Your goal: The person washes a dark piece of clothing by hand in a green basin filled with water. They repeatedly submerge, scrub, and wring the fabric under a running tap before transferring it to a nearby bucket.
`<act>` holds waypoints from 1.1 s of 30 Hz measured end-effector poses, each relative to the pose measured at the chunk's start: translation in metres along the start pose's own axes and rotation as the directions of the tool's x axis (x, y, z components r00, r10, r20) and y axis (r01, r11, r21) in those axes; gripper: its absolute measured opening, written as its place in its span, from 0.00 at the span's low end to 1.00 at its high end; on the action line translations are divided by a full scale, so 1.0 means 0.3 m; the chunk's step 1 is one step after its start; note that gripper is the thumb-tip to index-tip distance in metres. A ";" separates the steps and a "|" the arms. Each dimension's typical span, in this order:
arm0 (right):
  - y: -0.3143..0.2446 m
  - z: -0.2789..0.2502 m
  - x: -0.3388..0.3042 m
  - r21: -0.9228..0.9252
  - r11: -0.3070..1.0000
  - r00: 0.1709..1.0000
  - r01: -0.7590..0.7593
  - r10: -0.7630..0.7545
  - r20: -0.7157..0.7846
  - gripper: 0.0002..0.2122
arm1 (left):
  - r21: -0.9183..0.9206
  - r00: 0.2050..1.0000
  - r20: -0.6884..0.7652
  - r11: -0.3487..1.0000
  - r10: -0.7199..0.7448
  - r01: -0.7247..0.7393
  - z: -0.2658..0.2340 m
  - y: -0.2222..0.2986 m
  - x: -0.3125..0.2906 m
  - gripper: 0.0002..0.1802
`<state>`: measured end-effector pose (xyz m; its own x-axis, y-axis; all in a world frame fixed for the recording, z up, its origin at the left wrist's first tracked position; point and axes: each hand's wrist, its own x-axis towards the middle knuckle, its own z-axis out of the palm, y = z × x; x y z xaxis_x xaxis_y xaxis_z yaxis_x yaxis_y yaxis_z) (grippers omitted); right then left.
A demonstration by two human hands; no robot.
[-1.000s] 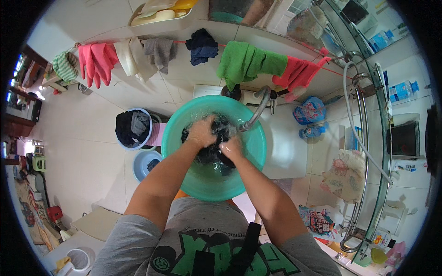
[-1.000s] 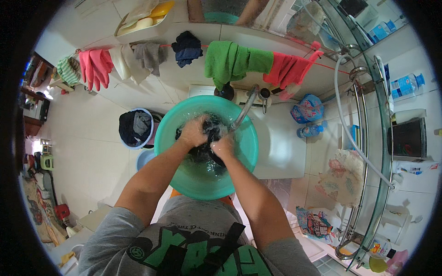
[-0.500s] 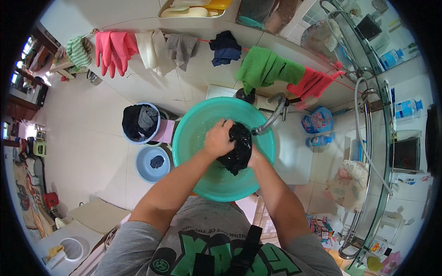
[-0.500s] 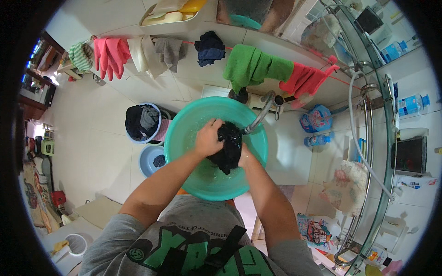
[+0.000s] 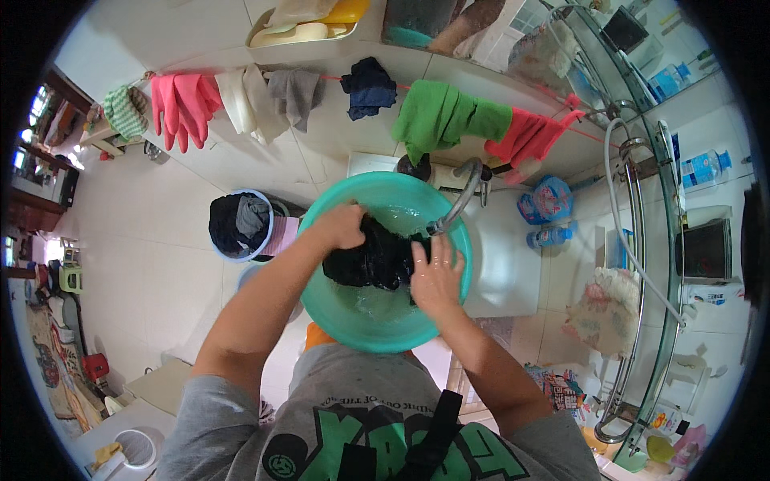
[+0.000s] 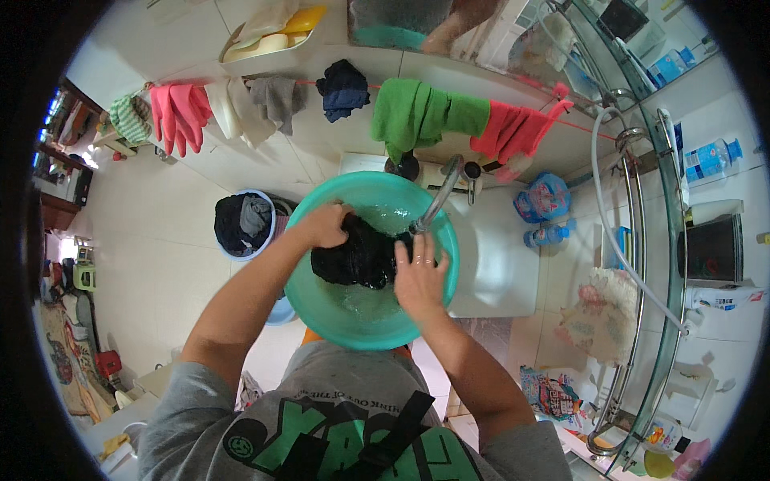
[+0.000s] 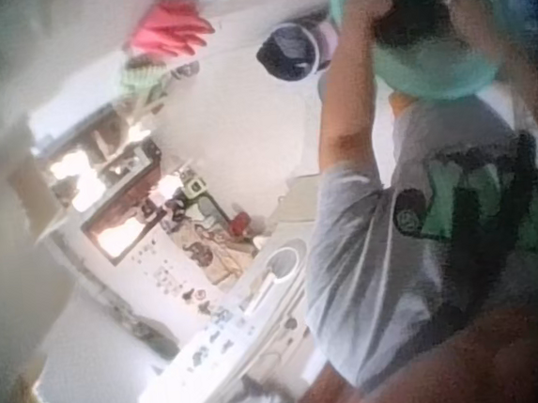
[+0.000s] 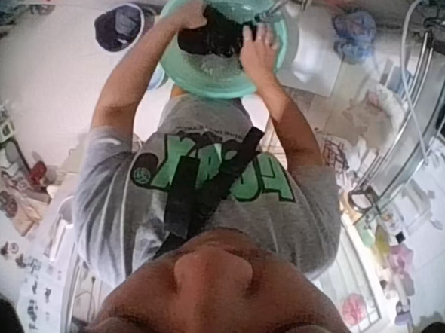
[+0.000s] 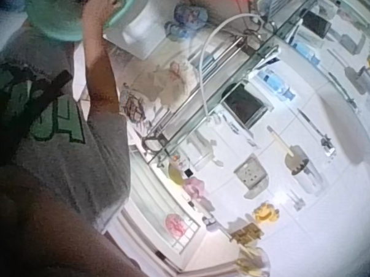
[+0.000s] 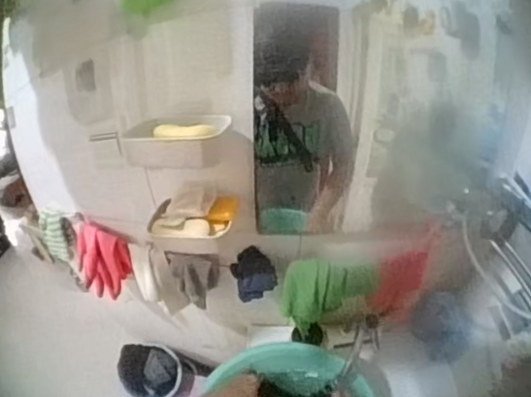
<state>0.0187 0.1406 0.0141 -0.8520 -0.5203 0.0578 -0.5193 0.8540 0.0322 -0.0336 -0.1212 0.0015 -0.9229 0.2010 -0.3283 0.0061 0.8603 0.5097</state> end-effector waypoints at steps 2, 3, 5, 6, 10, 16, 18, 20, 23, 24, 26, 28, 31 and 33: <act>-0.065 -0.043 0.000 0.176 0.984 0.993 -0.016 -0.006 0.121 0.27 | 0.360 0.968 -0.248 0.931 0.034 0.059 -0.001 0.167 -0.067 0.16; -0.080 -0.031 0.004 0.173 0.985 0.969 -0.023 -0.020 0.245 0.28 | 0.516 0.969 -0.187 0.856 0.161 -0.042 0.023 0.191 -0.086 0.19; -0.051 0.111 0.027 0.100 0.991 0.948 -0.085 0.049 0.316 0.30 | 0.600 0.963 -0.113 0.790 0.245 -0.130 0.101 0.247 -0.121 0.25; -0.042 0.159 0.051 0.069 0.992 0.934 -0.104 0.074 0.349 0.31 | 0.546 0.974 -0.122 0.832 0.191 -0.095 0.136 0.258 -0.141 0.29; 0.051 0.214 0.161 0.368 0.761 0.775 -0.534 0.266 0.574 0.33 | 0.348 0.991 0.122 0.937 -0.046 0.001 0.089 0.270 -0.096 0.30; 0.029 0.025 0.146 0.230 0.919 0.876 -0.322 0.197 0.440 0.30 | 0.391 0.972 0.212 0.920 -0.104 0.013 -0.110 0.227 -0.298 0.24; -0.008 0.030 0.069 0.040 0.997 0.998 0.062 -0.063 0.027 0.28 | 0.522 0.946 0.209 0.847 -0.247 0.106 -0.129 0.281 -0.377 0.25; -0.045 0.062 0.051 0.135 0.991 0.992 0.008 -0.025 0.122 0.27 | 0.528 0.969 0.170 0.847 -0.177 0.063 -0.108 0.306 -0.320 0.26; -0.032 0.094 0.130 0.361 0.916 0.928 -0.177 0.034 0.370 0.26 | 0.401 0.997 0.079 0.916 -0.011 -0.022 0.067 0.234 -0.183 0.43; -0.023 0.082 0.155 0.499 0.830 0.917 -0.249 0.036 0.398 0.25 | 0.308 0.999 0.050 0.951 0.006 -0.022 0.115 0.212 -0.158 0.51; -0.029 0.011 0.152 0.660 0.685 0.921 -0.307 0.038 0.389 0.23 | 0.258 0.993 0.105 0.966 -0.054 0.025 0.135 0.194 -0.126 0.58; -0.072 -0.230 0.134 0.737 0.619 0.952 -0.270 0.058 0.300 0.22 | 0.188 0.989 0.142 0.982 -0.038 0.010 0.139 0.165 -0.076 0.61; -0.088 -0.424 0.117 0.839 0.539 0.995 -0.078 0.093 0.033 0.16 | 0.095 0.990 0.127 0.992 0.068 -0.080 0.175 0.022 -0.042 0.49; -0.055 -0.504 0.098 0.864 0.501 0.993 -0.046 0.114 -0.013 0.17 | -0.260 0.986 0.122 0.962 0.117 -0.082 0.106 0.021 -0.059 0.37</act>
<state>0.0122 0.1117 0.1660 -0.9045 -0.4198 0.0746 -0.2787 0.4497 -0.8486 -0.0052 -0.1046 -0.0148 -0.8622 0.3558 -0.3605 -0.0186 0.6891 0.7244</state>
